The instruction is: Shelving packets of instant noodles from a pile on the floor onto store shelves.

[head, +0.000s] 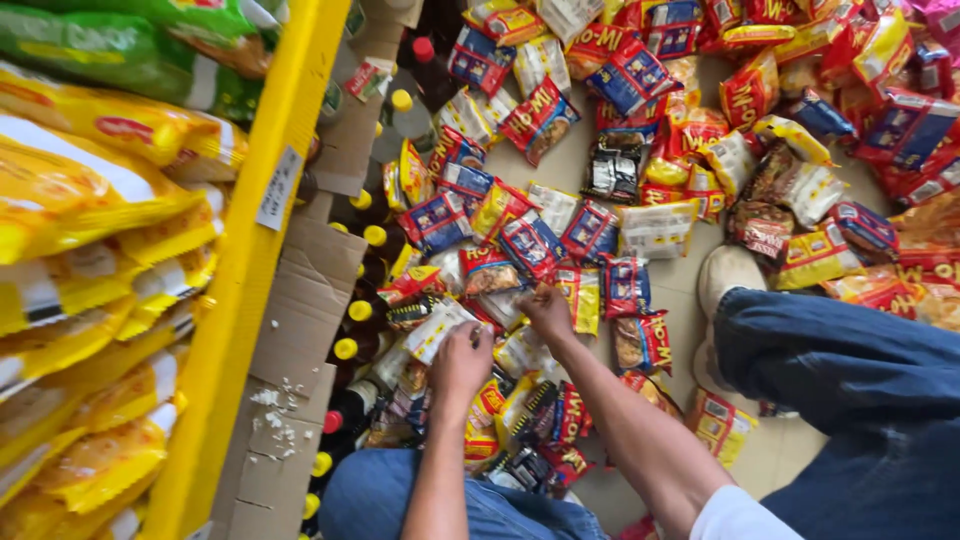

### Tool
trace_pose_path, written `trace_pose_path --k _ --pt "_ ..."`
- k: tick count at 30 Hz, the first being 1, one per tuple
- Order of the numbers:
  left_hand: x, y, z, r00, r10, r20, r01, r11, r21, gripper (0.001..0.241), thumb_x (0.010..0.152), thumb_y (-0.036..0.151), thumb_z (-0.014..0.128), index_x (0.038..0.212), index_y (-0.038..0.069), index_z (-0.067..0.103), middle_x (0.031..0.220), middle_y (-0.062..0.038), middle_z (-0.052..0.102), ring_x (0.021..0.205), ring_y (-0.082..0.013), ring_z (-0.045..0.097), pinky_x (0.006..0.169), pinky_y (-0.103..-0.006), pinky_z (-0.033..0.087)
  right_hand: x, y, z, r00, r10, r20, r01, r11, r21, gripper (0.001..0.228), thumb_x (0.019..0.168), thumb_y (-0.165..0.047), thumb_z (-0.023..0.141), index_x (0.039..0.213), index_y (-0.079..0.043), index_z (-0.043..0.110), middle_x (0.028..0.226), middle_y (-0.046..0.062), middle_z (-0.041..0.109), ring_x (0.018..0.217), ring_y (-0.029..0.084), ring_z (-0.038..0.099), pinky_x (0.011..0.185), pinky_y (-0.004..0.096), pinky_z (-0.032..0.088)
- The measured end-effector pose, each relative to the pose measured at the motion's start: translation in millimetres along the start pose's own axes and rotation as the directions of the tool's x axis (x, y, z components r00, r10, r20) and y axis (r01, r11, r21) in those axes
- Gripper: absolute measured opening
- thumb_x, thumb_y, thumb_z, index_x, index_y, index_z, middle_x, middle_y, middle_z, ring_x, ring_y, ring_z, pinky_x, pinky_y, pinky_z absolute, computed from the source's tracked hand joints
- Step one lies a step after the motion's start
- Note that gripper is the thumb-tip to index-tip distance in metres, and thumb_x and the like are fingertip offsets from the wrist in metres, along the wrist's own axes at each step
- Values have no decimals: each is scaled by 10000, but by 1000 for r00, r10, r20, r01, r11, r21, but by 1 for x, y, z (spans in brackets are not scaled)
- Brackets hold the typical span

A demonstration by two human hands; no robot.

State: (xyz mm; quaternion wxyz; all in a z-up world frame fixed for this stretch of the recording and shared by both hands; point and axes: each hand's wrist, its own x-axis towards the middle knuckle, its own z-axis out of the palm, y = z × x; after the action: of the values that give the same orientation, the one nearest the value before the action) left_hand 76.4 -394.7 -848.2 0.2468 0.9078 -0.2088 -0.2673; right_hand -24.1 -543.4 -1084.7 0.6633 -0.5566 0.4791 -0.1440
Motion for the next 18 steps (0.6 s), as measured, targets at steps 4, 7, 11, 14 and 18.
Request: trace_pose_path --k 4,7,11,14,18 --pt "11 -32 38 999 -2 54 8 992 -125 394 934 416 633 1066 63 748 1078 -187 762 1058 -374 706 924 -466 543 -28 -45 -8 997 32 77 -34 999 16 266 898 -218 799 842 -83 577 731 -23 561 657 88 519 560 273 443" --pt "33 -68 87 996 83 -27 -87 970 -229 525 946 469 669 1190 4 688 1140 -240 726 1093 -386 690 939 -458 540 -48 -49 -20 987 -112 111 97 987 131 231 903 -173 794 892 -85 581 816 -14 584 752 95 540 656 267 466" --pt "21 -30 54 985 -65 157 143 819 -556 782 948 580 671 1401 -17 447 1207 -192 703 1121 -266 697 966 -400 539 -97 -100 -23 963 -211 167 197 976 93 141 802 -77 732 866 -72 607 1110 -40 660 976 123 677 870 292 579" --pt "12 -4 20 834 -214 509 547 437 -714 634 859 542 606 1356 155 532 1179 -58 685 991 -220 691 812 -469 580 -100 -122 -25 710 -415 569 412 900 142 61 897 -32 674 901 -5 620 1360 121 592 1252 223 559 1014 368 497" --pt "27 -51 57 968 -80 238 249 420 -872 505 890 235 747 1320 12 603 1182 -112 727 1005 -194 716 879 -366 579 -78 -111 -37 902 -128 412 -4 952 305 191 1019 -173 628 976 -5 707 1101 215 753 1018 264 725 923 388 592"
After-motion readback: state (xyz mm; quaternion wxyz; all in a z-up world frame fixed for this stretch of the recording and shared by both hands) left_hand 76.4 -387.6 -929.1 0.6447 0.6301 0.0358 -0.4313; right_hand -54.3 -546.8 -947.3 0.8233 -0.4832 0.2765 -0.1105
